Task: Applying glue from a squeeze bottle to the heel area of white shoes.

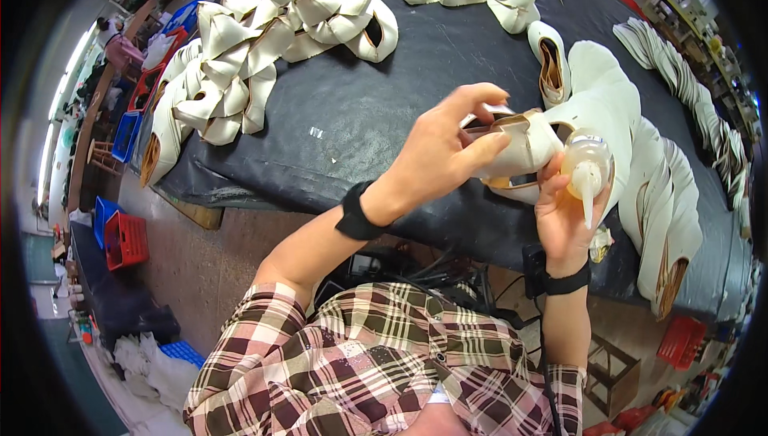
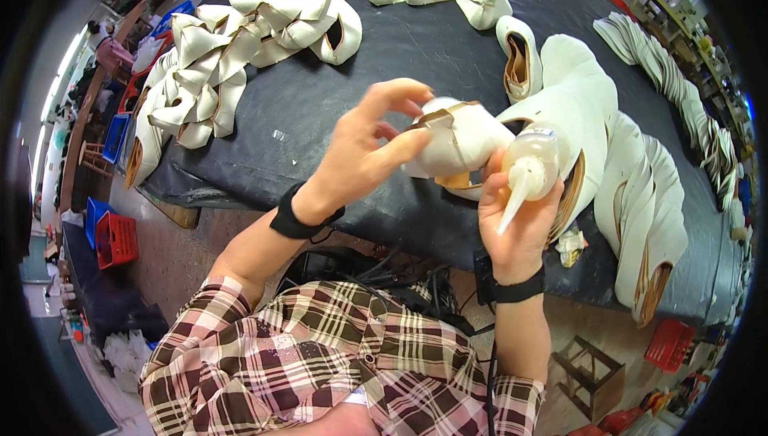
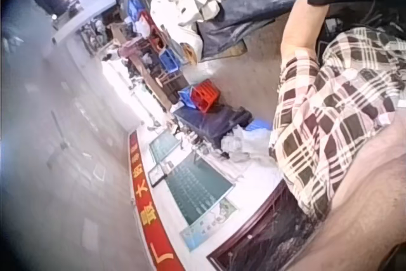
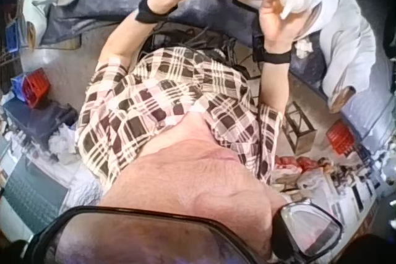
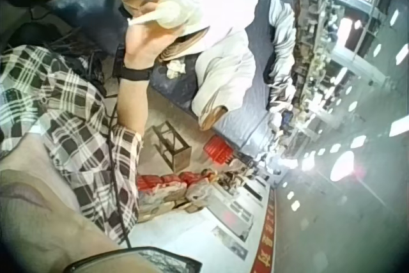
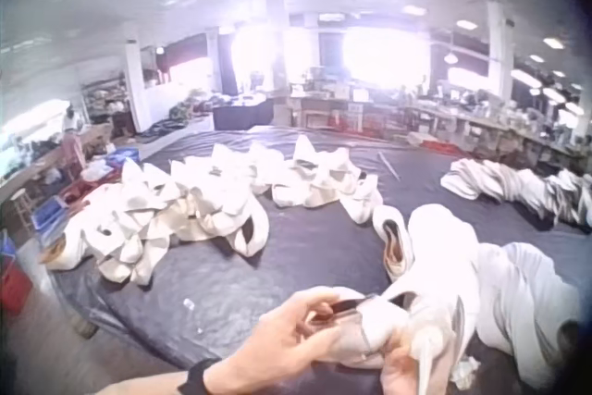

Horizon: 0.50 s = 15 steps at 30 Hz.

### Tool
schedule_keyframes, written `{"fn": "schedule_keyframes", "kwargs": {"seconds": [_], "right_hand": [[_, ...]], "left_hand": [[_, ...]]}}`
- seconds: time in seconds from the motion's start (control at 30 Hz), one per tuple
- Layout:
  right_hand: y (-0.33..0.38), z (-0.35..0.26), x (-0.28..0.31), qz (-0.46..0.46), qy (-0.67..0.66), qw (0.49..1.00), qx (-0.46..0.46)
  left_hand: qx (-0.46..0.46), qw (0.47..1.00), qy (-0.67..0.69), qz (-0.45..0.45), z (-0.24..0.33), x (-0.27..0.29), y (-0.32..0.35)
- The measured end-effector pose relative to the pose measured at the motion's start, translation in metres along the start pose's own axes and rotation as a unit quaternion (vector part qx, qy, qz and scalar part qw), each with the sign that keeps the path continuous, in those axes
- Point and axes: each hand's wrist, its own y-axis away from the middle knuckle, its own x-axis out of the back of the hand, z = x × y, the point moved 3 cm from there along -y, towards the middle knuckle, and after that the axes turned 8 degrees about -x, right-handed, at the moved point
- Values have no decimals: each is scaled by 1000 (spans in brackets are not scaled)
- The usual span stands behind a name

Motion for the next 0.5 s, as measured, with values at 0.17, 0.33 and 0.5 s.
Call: {"fn": "schedule_keyframes", "kwargs": {"seconds": [0.17,0.33,0.5], "right_hand": [[-5,-9,-3,-2,-31,999,-19],[-6,9,6,0,-47,995,-91],[2,35,24,53,-34,973,-220]], "left_hand": [[228,955,98,-161,-6,6,37],[216,947,187,-144,-32,-44,60],[176,876,440,92,-27,-47,42]]}}
